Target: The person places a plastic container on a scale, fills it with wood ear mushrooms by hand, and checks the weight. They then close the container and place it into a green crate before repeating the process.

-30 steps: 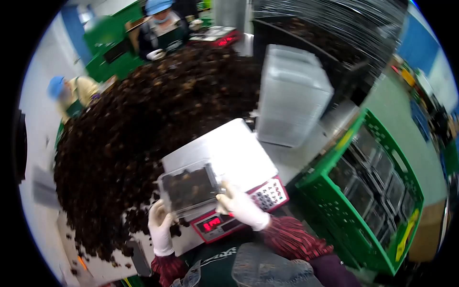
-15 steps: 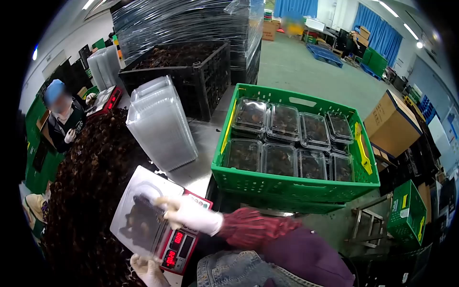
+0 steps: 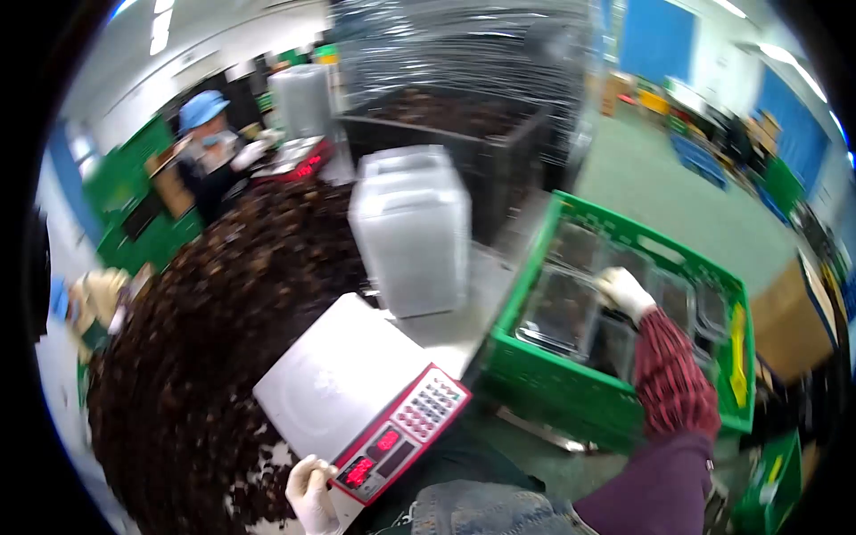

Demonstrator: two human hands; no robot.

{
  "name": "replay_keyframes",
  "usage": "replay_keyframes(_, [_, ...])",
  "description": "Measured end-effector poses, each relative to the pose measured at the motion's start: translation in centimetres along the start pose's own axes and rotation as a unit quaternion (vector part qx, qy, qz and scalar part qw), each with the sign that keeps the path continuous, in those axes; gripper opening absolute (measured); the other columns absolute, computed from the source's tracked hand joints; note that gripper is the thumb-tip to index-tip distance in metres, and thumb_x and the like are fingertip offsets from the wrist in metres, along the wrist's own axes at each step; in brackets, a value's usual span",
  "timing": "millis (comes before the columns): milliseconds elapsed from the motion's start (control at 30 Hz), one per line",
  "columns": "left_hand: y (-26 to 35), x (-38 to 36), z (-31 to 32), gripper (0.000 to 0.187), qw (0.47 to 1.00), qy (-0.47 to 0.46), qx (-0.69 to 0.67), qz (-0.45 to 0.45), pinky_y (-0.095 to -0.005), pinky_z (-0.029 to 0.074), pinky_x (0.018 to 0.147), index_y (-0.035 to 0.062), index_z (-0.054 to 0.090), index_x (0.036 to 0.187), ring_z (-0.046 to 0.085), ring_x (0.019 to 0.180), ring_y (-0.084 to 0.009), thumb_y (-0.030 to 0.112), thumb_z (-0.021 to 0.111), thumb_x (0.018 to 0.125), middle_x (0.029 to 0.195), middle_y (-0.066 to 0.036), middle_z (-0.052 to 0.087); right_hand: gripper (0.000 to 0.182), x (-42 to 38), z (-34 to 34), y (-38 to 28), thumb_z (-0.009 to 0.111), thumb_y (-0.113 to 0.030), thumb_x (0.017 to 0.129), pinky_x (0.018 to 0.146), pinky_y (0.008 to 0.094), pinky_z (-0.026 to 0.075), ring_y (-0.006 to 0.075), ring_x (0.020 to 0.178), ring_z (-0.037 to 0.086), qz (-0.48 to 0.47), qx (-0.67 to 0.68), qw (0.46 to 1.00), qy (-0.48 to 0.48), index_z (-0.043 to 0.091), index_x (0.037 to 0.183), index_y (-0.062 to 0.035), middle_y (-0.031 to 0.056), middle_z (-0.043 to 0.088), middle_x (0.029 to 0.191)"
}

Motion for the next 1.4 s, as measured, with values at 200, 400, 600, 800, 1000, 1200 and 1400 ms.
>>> replay_keyframes(200, [1.5,0.3,-2.5,0.016,0.981,0.068,0.151,0.104,-0.0265,0.050,0.075,-0.0024,0.069,0.095,0.065,0.084,-0.0199,-0.006,0.062,0.081,0.088,-0.011,0.068,0.013,0.4,-1.4,-10.6,0.056,-0.013,0.086,0.072,0.0420,0.047,0.0364,0.083,0.060,-0.224,-0.156,0.914,0.299,0.062,0.089,-0.0015,0.0182,0.062,0.087])
replay_keyframes(400, [6.4,4.6,-7.3,0.028,0.842,0.105,0.434,0.302,-0.0317,0.049,0.081,0.0077,0.068,0.104,0.061,0.095,-0.0275,0.002,0.068,0.076,0.106,-0.012,0.063,0.022,0.7,-1.4,-29.7,0.054,-0.012,0.094,0.083,0.0378,0.047,0.0343,0.092,0.058,-0.409,-0.120,0.818,0.387,0.059,0.112,-0.0001,0.0174,0.062,0.099])
replay_keyframes(600, [7.6,15.1,-21.2,0.059,0.679,0.278,0.673,0.088,-0.0591,0.021,0.108,0.0312,0.051,0.133,0.021,0.138,-0.0413,0.041,0.069,0.078,0.149,-0.017,0.029,0.035,12.1,3.3,-33.7,0.047,-0.029,0.098,0.064,0.0404,0.043,0.0358,0.070,0.054,-0.435,-0.127,0.856,0.251,0.056,0.085,0.0032,0.0195,0.055,0.075])
replay_keyframes(800, [0.5,11.9,-18.5,0.057,0.703,0.116,0.700,0.046,-0.0634,0.022,0.104,0.0319,0.056,0.128,0.032,0.133,-0.0348,0.055,0.064,0.077,0.138,-0.009,0.046,0.013,8.0,2.3,-34.4,0.054,-0.007,0.089,0.061,0.0366,0.041,0.0320,0.065,0.051,-0.511,-0.037,0.848,0.136,0.057,0.081,0.0034,0.0175,0.053,0.073])
replay_keyframes(1000, [-1.0,4.5,-13.0,0.049,0.703,0.149,0.682,0.135,-0.0644,0.016,0.106,0.0305,0.057,0.128,0.031,0.134,-0.0362,0.042,0.067,0.081,0.140,-0.009,0.043,0.022,10.2,2.8,-34.9,0.058,-0.009,0.090,0.055,0.0268,0.033,0.0098,0.060,0.041,-0.403,0.009,0.911,-0.086,0.057,0.073,0.0043,0.0017,0.044,0.064])
replay_keyframes(1200, [-1.4,1.2,-12.5,0.044,0.705,0.151,0.671,0.171,-0.0632,0.016,0.107,0.0265,0.061,0.122,0.032,0.133,-0.0371,0.031,0.069,0.079,0.140,-0.006,0.045,0.033,12.5,2.4,-34.5,0.058,-0.016,0.091,0.055,0.0227,0.026,0.0036,0.062,0.033,-0.358,0.054,0.914,-0.185,0.048,0.060,-0.0069,-0.0085,0.037,0.065])
replay_keyframes(1400, [0.7,-0.7,-13.5,0.034,0.738,0.200,0.600,0.236,-0.0485,0.025,0.109,0.0196,0.069,0.110,0.042,0.128,-0.0298,0.018,0.071,0.076,0.133,-0.005,0.054,0.031,15.3,1.8,-32.2,0.054,-0.015,0.093,0.055,0.0220,0.023,0.0026,0.060,0.030,-0.339,0.087,0.927,-0.134,0.049,0.062,-0.0104,-0.0104,0.036,0.065])
Point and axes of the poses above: each hand's wrist, its own x-axis towards the middle knuckle, its own z-axis out of the palm, y = z × x, the point moved 8 cm from there along x, towards the middle knuckle
